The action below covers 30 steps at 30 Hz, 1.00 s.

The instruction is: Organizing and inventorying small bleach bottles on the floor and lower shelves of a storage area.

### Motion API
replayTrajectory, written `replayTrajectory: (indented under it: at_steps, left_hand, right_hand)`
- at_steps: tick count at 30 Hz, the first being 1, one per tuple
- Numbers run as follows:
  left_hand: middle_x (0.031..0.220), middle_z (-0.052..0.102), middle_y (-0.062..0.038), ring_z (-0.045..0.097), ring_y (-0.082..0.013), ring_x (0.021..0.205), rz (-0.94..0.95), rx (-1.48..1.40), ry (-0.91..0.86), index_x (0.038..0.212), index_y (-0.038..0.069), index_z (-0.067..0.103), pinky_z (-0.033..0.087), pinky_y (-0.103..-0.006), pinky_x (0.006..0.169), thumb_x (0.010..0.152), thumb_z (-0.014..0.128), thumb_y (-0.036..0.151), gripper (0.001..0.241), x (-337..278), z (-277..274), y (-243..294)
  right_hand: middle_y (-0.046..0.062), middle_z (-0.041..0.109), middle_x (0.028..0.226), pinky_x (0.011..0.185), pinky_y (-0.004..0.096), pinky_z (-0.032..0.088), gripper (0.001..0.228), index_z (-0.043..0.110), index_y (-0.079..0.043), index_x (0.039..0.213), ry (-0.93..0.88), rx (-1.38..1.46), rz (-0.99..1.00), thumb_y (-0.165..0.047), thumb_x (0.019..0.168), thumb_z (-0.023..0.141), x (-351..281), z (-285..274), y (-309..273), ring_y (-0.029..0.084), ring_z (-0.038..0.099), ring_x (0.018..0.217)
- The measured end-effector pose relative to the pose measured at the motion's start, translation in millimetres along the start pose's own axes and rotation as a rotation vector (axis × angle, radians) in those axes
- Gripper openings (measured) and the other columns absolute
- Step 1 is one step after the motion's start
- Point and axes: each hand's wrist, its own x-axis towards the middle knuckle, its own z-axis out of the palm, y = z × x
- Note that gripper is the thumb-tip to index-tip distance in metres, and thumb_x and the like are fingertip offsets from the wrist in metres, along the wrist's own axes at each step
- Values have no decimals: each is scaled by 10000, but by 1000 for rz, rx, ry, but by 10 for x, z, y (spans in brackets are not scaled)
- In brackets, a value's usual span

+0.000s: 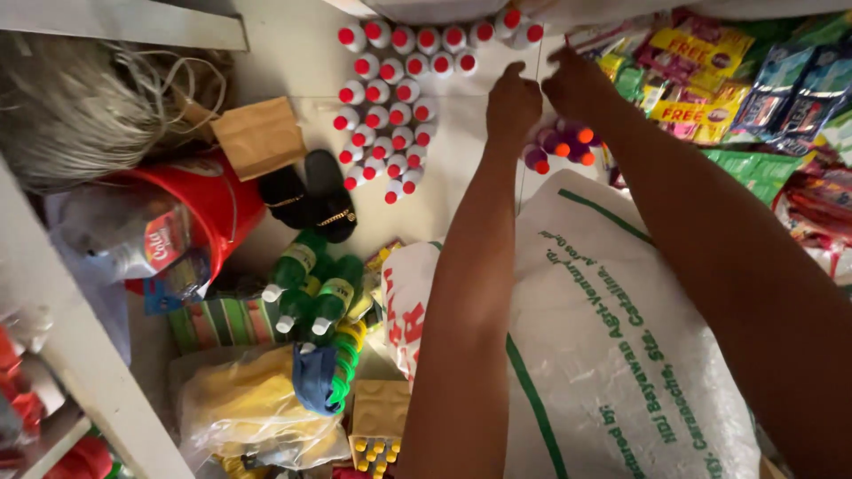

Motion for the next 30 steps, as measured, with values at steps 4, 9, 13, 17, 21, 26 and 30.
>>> replayTrajectory:
  at_steps: [4, 9, 13, 17, 21, 26, 30]
  left_hand:
    - [1100, 733, -235, 697, -428, 1006, -50, -69, -25, 1417, 48, 519, 559, -499, 907, 886, 555, 170, 546, -67, -33, -48]
    - [1151, 724, -223, 702, -417, 1061, -37, -144, 80, 1511, 67, 423, 557, -494, 953, 877, 561, 171, 657, -56, 411, -488]
    - [1355, 633, -233, 668, -438, 1150, 50, -106, 114, 1578, 132, 396, 540, -489, 1006, 904, 566, 126, 696, -129, 398, -476]
    - [1433, 610, -172, 762, -344, 945, -176, -321, -113, 1580, 237, 331, 585, -416, 900, 856, 525, 92, 764, -177, -2, -87]
    - [1464, 611, -150, 753, -331, 983, -109, -310, -139, 1596, 275, 320, 590, -399, 885, 830, 521, 57, 822, -221, 150, -230]
    - [1284, 655, -259, 672, -427, 1080, -38, -40, 9, 1573, 118, 366, 551, -481, 937, 844, 624, 108, 773, -234, 327, -417]
    - [1182, 685, -290, 667, -443, 1080, -152, -8, -26, 1473, 27, 462, 558, -502, 921, 830, 652, 152, 682, -138, 29, -291]
  right_hand:
    - [308, 614, 1239, 964, 563, 489, 539, 500, 37, 1420, 261, 641, 451, -216, 961, 626, 192, -717, -341, 496, 601, 1100]
    - [398, 577, 1224, 881, 594, 474, 629, 461, 77, 1506, 377, 587, 410, -185, 966, 651, 261, -513, -334, 566, 564, 1060]
    - [334, 617, 1192, 835, 580, 487, 420, 543, 34, 1372, 348, 455, 381, -190, 1038, 665, 234, -423, -280, 535, 595, 1024]
    - [231, 645, 1130, 799, 569, 487, 272, 588, -18, 1199, 256, 557, 437, -242, 1064, 664, 335, -1096, -492, 467, 628, 1017]
    - [208, 642, 1133, 863, 514, 507, 253, 619, -26, 1135, 193, 317, 296, -199, 957, 670, 400, -739, -396, 425, 623, 1056]
    - [143, 644, 1127, 949, 405, 538, 185, 689, -73, 1019, -15, -205, 90, -108, 837, 691, 323, -476, -298, 318, 615, 1100]
    - [132, 640, 1124, 1022, 450, 515, 203, 682, -29, 1058, 252, 331, 138, -215, 1136, 657, 172, -443, -190, 337, 611, 1122]
